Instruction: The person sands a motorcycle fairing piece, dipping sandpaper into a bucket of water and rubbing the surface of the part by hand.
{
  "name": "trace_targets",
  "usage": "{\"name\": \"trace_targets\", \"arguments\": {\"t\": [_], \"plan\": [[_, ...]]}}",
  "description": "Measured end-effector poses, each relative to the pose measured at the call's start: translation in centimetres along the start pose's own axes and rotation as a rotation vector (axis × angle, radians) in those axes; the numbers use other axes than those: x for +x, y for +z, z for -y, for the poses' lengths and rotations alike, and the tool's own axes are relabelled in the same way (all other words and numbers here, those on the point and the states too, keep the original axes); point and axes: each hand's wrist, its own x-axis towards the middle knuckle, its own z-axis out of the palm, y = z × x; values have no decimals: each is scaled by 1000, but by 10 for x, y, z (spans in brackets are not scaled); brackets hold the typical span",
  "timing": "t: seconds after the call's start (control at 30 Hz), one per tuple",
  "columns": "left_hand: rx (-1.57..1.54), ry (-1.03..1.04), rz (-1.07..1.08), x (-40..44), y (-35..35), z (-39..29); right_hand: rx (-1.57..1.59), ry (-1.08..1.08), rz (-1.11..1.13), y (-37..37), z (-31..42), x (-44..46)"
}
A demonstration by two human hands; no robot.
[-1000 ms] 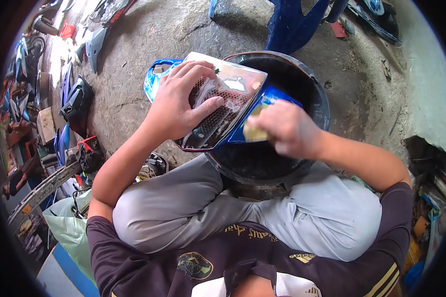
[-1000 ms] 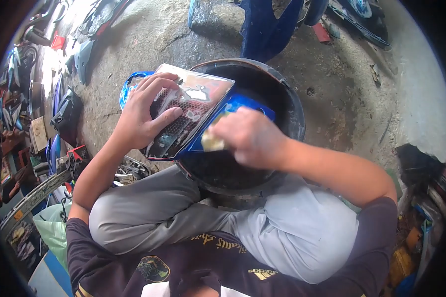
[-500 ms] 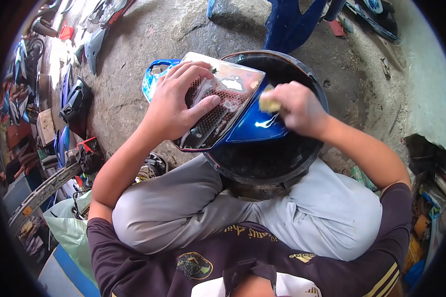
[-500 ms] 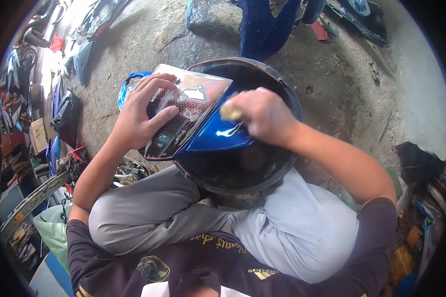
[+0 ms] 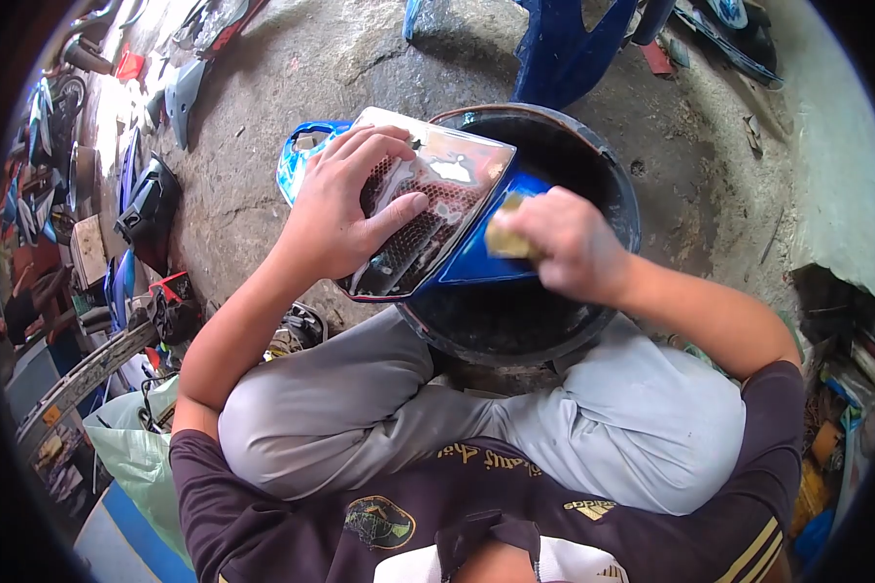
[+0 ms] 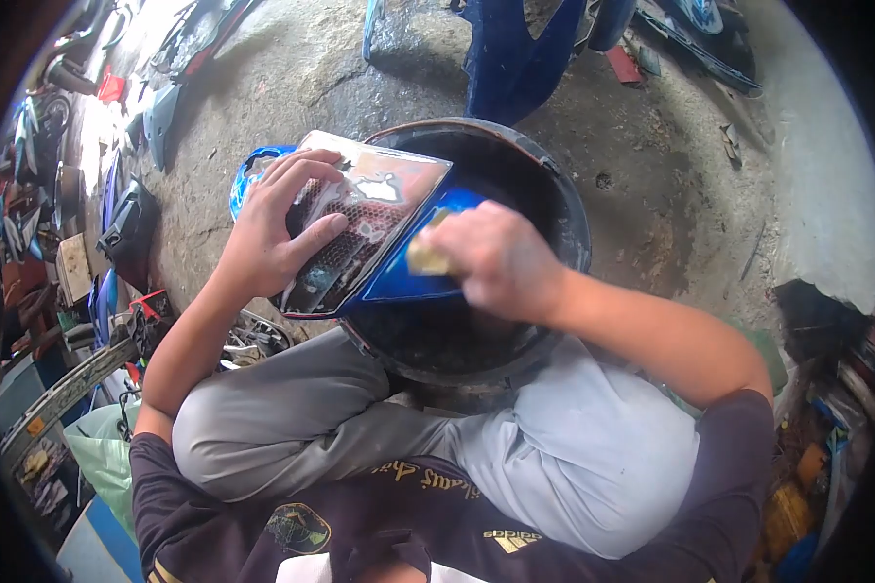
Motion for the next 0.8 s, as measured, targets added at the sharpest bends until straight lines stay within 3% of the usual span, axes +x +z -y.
{"name": "trace_targets", "arguments": {"t": [0.13, 0.17, 0.2, 0.27, 0.37, 0.47, 0.53, 0.6, 0.67, 0.7, 0.8], "plan": [[4, 0, -8, 0, 1, 1, 26, -90, 81, 0, -16, 1], [16, -3, -10, -1, 1, 0, 12, -58, -27, 3, -31, 2], [27, -5, -12, -1, 1, -2, 89, 111, -102, 6, -37, 7], [27, -5, -8, 0, 1, -3, -52, 77, -1, 3, -34, 2], [-3, -13, 3, 0, 1, 0, 38, -75, 117, 1, 13, 7], [-3, -25, -1, -1, 0, -2, 69, -149, 66, 1, -13, 6], [5, -37, -1, -2, -1, -5, 49, 104, -3, 0, -39, 9], [1, -28, -12, -2, 2, 0, -28, 152, 10, 1, -41, 2], [0, -21, -16, -1, 2, 3, 46, -1, -25, 2, -8, 6], [-1, -17, -16, -1, 2, 4, 14, -52, 72, -1, 7, 6], [-12, -21, -16, 0, 2, 1, 71, -88, 130, -7, 2, 9]]}}
